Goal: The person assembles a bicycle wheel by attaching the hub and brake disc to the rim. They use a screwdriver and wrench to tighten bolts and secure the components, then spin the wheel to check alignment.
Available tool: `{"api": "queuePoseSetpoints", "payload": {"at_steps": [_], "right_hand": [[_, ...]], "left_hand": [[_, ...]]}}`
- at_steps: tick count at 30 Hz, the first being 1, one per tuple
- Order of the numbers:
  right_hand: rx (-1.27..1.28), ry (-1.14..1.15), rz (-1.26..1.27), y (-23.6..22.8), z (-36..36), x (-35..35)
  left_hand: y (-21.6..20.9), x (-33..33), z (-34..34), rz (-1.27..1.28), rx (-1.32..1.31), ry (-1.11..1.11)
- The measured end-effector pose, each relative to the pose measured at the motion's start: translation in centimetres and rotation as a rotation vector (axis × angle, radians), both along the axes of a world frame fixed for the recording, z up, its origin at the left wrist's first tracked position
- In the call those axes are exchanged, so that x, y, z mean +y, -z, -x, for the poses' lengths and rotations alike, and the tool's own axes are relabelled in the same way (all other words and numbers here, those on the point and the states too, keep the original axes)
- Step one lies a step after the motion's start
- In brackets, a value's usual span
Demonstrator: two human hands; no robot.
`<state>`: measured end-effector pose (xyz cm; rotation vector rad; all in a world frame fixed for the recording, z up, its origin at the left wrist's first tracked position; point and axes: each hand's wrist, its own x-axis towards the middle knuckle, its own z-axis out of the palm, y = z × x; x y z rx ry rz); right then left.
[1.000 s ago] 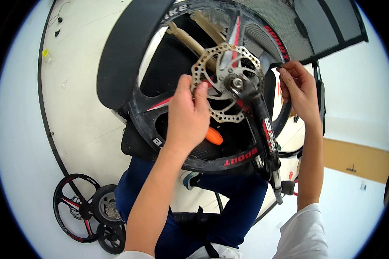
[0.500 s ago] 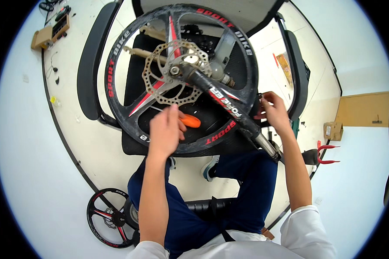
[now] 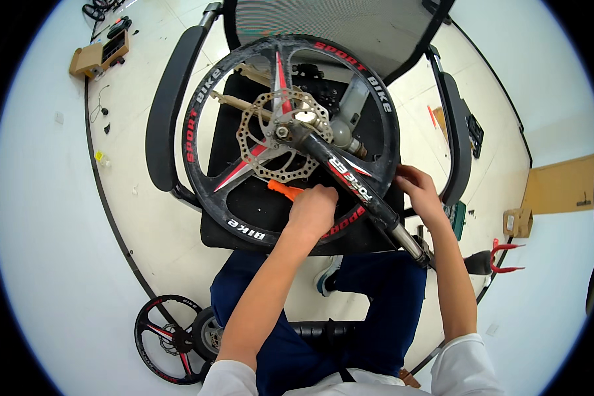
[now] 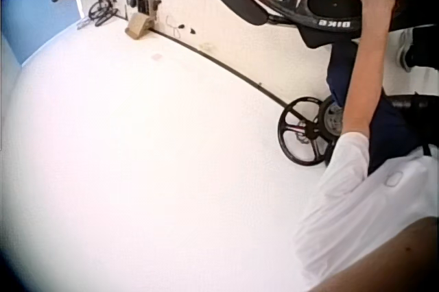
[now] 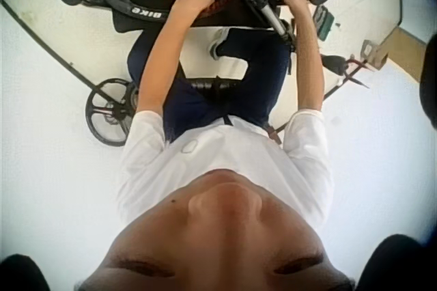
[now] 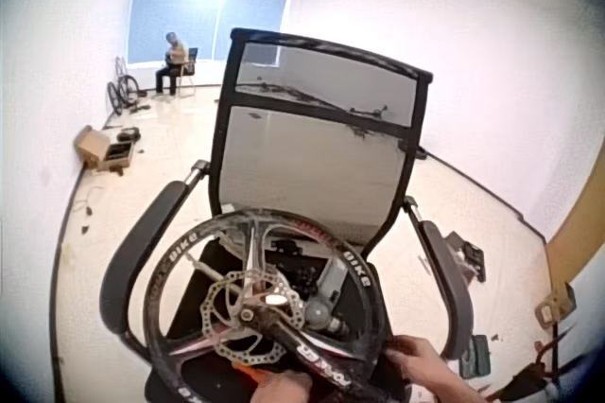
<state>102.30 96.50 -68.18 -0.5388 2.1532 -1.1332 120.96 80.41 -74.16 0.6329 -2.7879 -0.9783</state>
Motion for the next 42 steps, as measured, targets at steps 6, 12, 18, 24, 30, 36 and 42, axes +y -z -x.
{"api": "queuePoseSetpoints", "payload": {"at_steps": [6,12,18,24,30,36,42], "right_hand": [[0.169,-0.057,0.073,-5.4,-1.8,0.2],[0.5,-0.202,0.16,-8.5,-6.5,-2.9],[0.637,-0.904,-0.026,-10.6,-12.6,-9.1],[0.748,-0.895,-0.069,-10.6,-10.5,-13.4],[0.778,-0.815,-0.015,-10.1,-5.1,-18.1],[0.759,-0.842,-0.069,-8.4,-3.9,-19.6],[0.727,-0.859,-0.037,-7.1,-3.6,-19.6]], "left_hand": [[-2.3,-1.5,-1.8,0.0,0.024,0.035],[-6.3,-3.7,-7.7,-0.179,0.235,-0.003],[-8.3,-5.6,-9.5,-0.445,0.554,-0.004],[-6.8,-7.9,-7.1,-0.665,0.752,-0.284],[-3.8,-10.4,-6.0,-0.73,0.856,-0.582],[-3.1,-11.1,-6.4,-0.672,0.758,-0.577],[-3.1,-11.1,-6.3,-0.691,0.753,-0.591]]}}
